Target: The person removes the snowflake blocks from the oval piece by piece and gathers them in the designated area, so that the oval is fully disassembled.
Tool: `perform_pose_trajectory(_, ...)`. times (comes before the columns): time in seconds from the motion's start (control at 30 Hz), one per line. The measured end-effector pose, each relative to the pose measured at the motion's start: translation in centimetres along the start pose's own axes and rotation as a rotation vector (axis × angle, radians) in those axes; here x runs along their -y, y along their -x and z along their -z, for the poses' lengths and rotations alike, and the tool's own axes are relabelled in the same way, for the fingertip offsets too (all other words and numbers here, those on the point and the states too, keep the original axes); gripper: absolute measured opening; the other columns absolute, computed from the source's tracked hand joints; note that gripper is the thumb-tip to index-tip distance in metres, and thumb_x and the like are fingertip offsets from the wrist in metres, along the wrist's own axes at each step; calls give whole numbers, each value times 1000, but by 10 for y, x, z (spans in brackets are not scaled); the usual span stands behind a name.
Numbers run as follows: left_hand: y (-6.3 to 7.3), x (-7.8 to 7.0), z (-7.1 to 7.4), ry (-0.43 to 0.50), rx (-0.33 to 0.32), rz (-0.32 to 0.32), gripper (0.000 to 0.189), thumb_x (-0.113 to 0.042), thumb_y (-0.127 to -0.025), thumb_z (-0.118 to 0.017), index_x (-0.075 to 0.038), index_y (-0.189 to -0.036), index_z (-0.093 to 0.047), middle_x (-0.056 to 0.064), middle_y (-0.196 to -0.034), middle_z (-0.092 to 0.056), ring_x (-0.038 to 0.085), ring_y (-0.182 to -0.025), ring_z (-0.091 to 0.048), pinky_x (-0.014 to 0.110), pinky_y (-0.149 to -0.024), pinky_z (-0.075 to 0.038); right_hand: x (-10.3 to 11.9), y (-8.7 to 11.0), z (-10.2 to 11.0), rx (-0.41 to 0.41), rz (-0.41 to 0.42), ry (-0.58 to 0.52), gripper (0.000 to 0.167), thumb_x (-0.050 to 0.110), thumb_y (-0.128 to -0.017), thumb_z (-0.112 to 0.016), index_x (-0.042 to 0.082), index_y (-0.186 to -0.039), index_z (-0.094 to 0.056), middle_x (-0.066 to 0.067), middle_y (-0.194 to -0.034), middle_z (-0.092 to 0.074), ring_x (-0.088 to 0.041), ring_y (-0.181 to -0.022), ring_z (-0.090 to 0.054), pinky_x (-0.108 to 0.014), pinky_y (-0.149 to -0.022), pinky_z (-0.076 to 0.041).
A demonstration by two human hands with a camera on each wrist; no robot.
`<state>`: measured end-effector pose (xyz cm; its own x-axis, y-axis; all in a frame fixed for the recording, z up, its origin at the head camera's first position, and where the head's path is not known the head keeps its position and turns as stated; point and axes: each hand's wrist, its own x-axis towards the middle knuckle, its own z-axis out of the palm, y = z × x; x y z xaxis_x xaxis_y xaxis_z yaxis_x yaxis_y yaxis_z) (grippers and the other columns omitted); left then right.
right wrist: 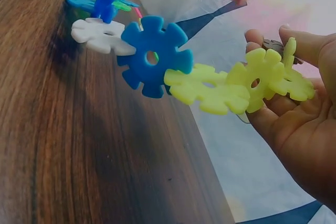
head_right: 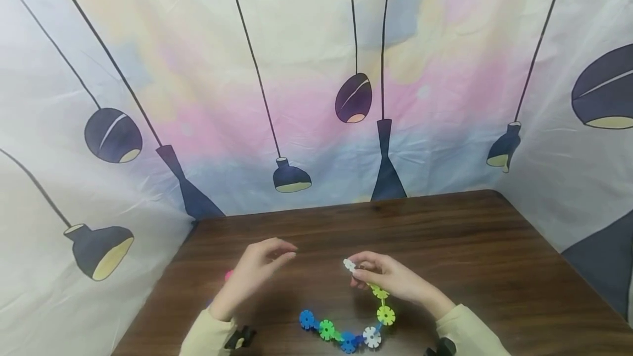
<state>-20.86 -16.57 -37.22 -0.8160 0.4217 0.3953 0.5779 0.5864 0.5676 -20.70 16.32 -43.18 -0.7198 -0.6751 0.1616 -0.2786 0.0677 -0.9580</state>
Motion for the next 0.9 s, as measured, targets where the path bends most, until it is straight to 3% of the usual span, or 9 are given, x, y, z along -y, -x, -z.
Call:
perform_pose_trajectory(0.13,-12,-19,-25,35,6,-141,14,-16,-96,-71,-17,-109,-75,-6,-100,-71,4,-87,-65,25,-78,-56,2,-3,-1,-7,1,-5,40,19,-107,-51,-6,-138,-47,-18,-108,-68,-42,-102,-64,-40,-85,-56)
perform_pose_trajectory(0.23,-15,-26,-41,34,11,-259,20,-10,-94,-73,-14,-113,-75,-1,-102,-70,4,-86,-64,21,-78,-55,2,-4,-3,3,14,-10,41,17,-107,-51,-9,-138,-46,-23,-109,-67,-40,-104,-65,-42,-87,-55)
perform_pose_trajectory(0.43,-13,-35,-59,-9,9,-416,22,-6,-90,-76,-12,-112,-75,-2,-105,-66,7,-89,-63,14,-77,-50,2,-4,-7,24,25,-22,35,15,-107,-50,-6,-135,-50,-29,-111,-65,-40,-105,-65,-43,-90,-54)
perform_pose_trajectory(0.67,-12,-36,-66,-62,12,-481,16,-4,-91,-74,-12,-105,-77,-3,-103,-67,8,-93,-63,12,-81,-48,3,-5,-12,26,6,-31,31,17,-107,-51,2,-135,-53,-33,-119,-63,-33,-106,-67,-46,-90,-54)
perform_pose_trajectory(0.9,-11,-34,-73,-81,0,-517,13,-3,-92,-73,-13,-99,-77,-5,-100,-69,6,-93,-62,12,-83,-48,3,-7,-15,27,-22,-48,32,19,-106,-55,1,-133,-54,-32,-122,-63,-34,-106,-67,-49,-90,-54)
